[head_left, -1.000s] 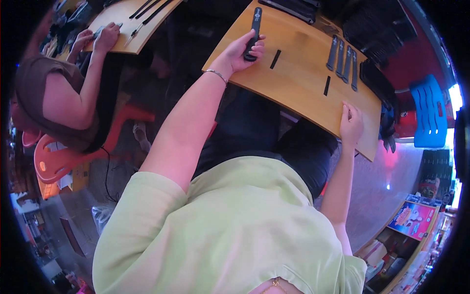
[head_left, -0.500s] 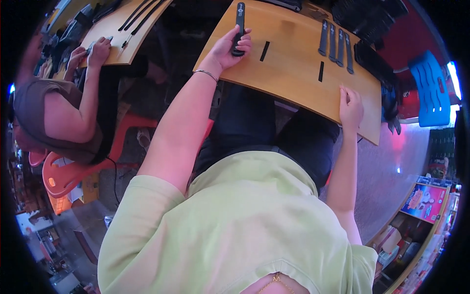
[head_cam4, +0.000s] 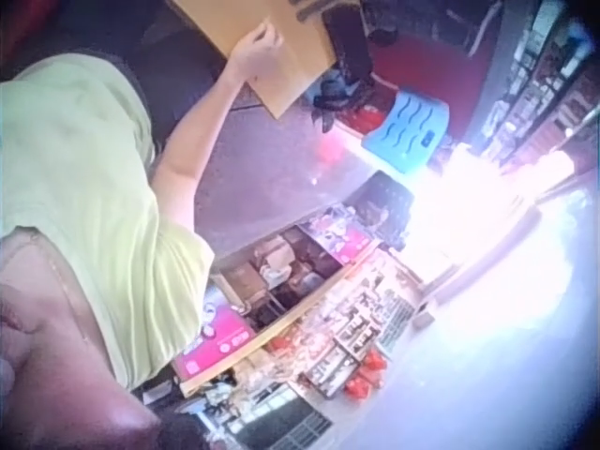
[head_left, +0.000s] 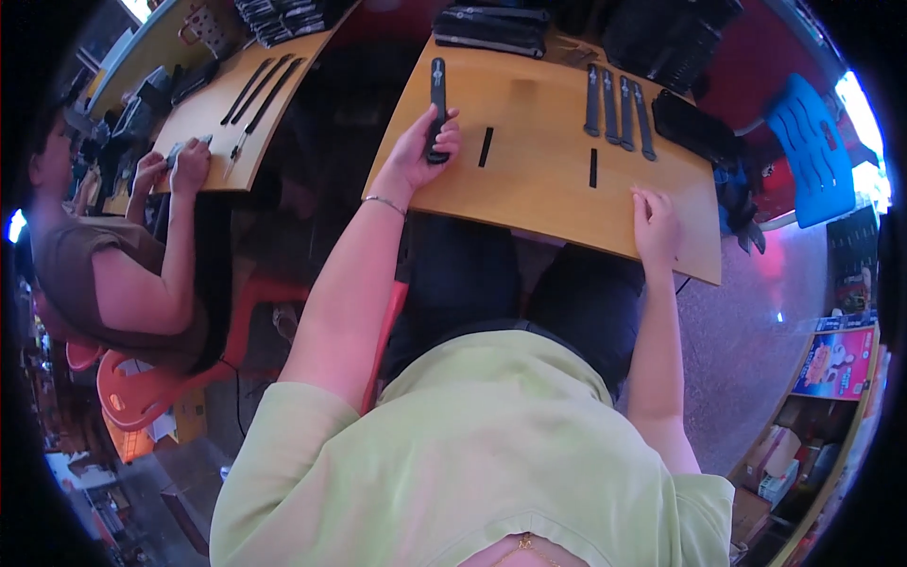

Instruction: Assembling and aligning black textile straps on a workspace table.

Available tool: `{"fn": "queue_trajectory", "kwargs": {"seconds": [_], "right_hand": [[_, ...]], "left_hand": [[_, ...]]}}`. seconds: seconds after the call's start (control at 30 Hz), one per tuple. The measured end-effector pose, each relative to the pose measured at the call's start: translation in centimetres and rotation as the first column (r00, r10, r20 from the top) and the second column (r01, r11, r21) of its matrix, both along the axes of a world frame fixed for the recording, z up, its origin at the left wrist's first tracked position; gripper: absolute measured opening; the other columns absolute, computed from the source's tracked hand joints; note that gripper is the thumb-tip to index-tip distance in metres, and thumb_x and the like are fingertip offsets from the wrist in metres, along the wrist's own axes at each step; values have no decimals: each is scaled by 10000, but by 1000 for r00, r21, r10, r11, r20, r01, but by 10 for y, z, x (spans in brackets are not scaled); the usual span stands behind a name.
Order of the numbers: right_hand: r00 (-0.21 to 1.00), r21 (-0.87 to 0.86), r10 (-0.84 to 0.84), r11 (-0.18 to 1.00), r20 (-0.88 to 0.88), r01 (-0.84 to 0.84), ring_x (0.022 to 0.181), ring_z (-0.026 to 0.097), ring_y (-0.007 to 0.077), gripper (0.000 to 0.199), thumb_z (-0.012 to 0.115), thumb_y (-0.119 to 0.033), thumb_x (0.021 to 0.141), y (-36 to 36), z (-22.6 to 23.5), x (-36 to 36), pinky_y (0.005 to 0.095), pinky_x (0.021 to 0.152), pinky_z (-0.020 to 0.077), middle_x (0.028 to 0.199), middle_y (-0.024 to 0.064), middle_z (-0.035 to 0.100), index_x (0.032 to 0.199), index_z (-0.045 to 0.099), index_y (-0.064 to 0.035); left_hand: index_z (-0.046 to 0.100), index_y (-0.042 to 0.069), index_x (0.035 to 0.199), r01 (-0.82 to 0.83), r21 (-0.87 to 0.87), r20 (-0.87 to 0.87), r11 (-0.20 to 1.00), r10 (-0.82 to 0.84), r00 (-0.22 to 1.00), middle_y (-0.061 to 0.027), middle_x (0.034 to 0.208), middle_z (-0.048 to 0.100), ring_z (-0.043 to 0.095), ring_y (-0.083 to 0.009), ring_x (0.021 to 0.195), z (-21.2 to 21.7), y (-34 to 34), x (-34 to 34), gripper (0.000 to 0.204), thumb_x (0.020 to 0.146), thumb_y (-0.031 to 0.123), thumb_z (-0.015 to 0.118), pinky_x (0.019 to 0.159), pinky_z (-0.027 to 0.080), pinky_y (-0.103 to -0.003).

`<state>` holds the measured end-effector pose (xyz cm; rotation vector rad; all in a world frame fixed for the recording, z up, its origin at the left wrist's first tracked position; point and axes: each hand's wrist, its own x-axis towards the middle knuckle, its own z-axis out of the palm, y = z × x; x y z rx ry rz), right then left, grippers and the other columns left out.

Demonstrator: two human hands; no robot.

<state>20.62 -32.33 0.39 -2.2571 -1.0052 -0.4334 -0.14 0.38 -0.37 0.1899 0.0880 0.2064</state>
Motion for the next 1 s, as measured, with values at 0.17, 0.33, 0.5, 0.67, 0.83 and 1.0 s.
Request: {"fn": "queue_trajectory", "kwargs": {"seconds": [0.17, 0.33, 0.5, 0.67, 0.83, 1.0], "right_hand": [[1000, 27, -14, 1000, 21, 14, 793, 618, 286, 149, 589, -210, 873, 1, -1, 2, 373, 681, 491, 879, 87, 635, 928, 694, -119], [1000, 12, -22, 1000, -7, 22, 779, 620, 289, 144, 594, -215, 870, 1, 4, -2, 385, 663, 487, 864, 84, 633, 922, 690, -121], [999, 36, -33, 999, -16, 34, 778, 619, 289, 138, 598, -217, 868, -2, 4, 0, 388, 654, 484, 857, 85, 625, 899, 685, -114], [999, 69, -36, 997, -33, 39, 772, 618, 287, 140, 604, -221, 865, -2, 0, 1, 390, 646, 483, 848, 80, 619, 881, 676, -102], [999, 67, -37, 997, -40, 39, 768, 620, 282, 132, 602, -216, 865, 0, 3, 0, 383, 644, 485, 853, 80, 618, 885, 677, -109], [999, 62, -34, 997, -36, 36, 768, 621, 279, 121, 599, -208, 866, -1, 2, -3, 378, 644, 487, 856, 68, 617, 886, 679, -120]], "left_hand": [[444, 39, 1041, -22, -3, 7, 1000, 22, 1000, -2, 727, 377, 385, -83, 597, 0, 0, -1, 256, 991, 289, 424, 484, 346, -183], [447, 37, 1046, -18, 23, 8, 1000, 18, 1000, -4, 731, 376, 385, -80, 597, 0, -1, -1, 260, 990, 290, 428, 483, 346, -175], [456, 28, 1053, -29, -35, 2, 999, 29, 1000, -12, 734, 378, 383, -83, 595, 0, -4, 0, 266, 987, 285, 435, 475, 346, -177], [459, 24, 1060, -26, -40, 6, 999, 26, 1000, -17, 733, 374, 381, -87, 594, 1, -3, 1, 270, 986, 283, 440, 473, 345, -182], [458, 20, 1067, -33, -10, -17, 999, 32, 999, -18, 729, 372, 378, -89, 592, 6, -4, 2, 272, 987, 280, 439, 473, 345, -183], [460, 20, 1065, -45, -2, -14, 999, 45, 999, -15, 723, 370, 379, -88, 592, 3, -5, -2, 272, 986, 280, 441, 473, 345, -182]]}}
